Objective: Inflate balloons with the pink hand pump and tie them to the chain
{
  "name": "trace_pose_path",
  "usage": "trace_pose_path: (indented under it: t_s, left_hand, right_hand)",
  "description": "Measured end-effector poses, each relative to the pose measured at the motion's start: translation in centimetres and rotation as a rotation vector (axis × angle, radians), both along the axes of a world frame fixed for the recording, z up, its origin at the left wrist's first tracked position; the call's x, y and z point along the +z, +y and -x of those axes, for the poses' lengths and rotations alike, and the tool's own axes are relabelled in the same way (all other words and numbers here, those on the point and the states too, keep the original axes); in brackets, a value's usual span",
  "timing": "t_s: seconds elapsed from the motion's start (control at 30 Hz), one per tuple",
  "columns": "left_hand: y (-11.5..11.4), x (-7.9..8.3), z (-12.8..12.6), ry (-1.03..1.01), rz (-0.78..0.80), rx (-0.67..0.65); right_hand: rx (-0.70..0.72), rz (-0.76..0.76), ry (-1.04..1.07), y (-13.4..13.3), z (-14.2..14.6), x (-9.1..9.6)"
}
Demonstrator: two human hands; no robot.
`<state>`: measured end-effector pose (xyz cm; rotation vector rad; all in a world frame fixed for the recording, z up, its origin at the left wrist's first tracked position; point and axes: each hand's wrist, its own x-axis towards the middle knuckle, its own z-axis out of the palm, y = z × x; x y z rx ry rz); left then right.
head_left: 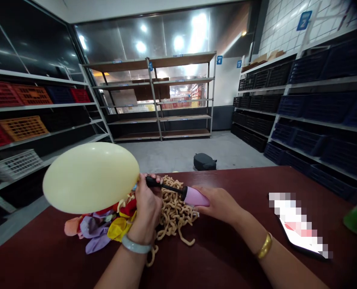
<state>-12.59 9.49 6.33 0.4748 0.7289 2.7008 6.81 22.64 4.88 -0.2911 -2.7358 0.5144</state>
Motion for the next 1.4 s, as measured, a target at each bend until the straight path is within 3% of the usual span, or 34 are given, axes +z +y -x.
trace_pose_path:
  t_s: [0.17,0.3,0.67,0.9,1.4]
  left_hand:
    - [1.6,-0.9,-4.0,0.024,0.071,-0.105]
    - [2.0,-1.3,-5.4,0.024,0.093,-0.131]
    - [1.7,-1.3,-5.4,0.009,0.086,-0.137]
    - [2.2,-1.9,-6.6,-0.030,0.124,-0.200]
    - [1.8,-1.4,-4.8,-0.024,0.164,-0.066]
  right_hand:
    - [-0.002,0.002,0.023,-0.6,0.1,0.0]
    - [-0.008,0.010,0.028,-0.7,0.2,-0.2]
    - [0.019,-0.183,0.034,-1.5,0.1,0.3]
    - [-0.004,-0.185,0.019,-2.1,0.3,0.0]
    - [-0.016,-0.191,0.012,-2.3,0.1,0.1]
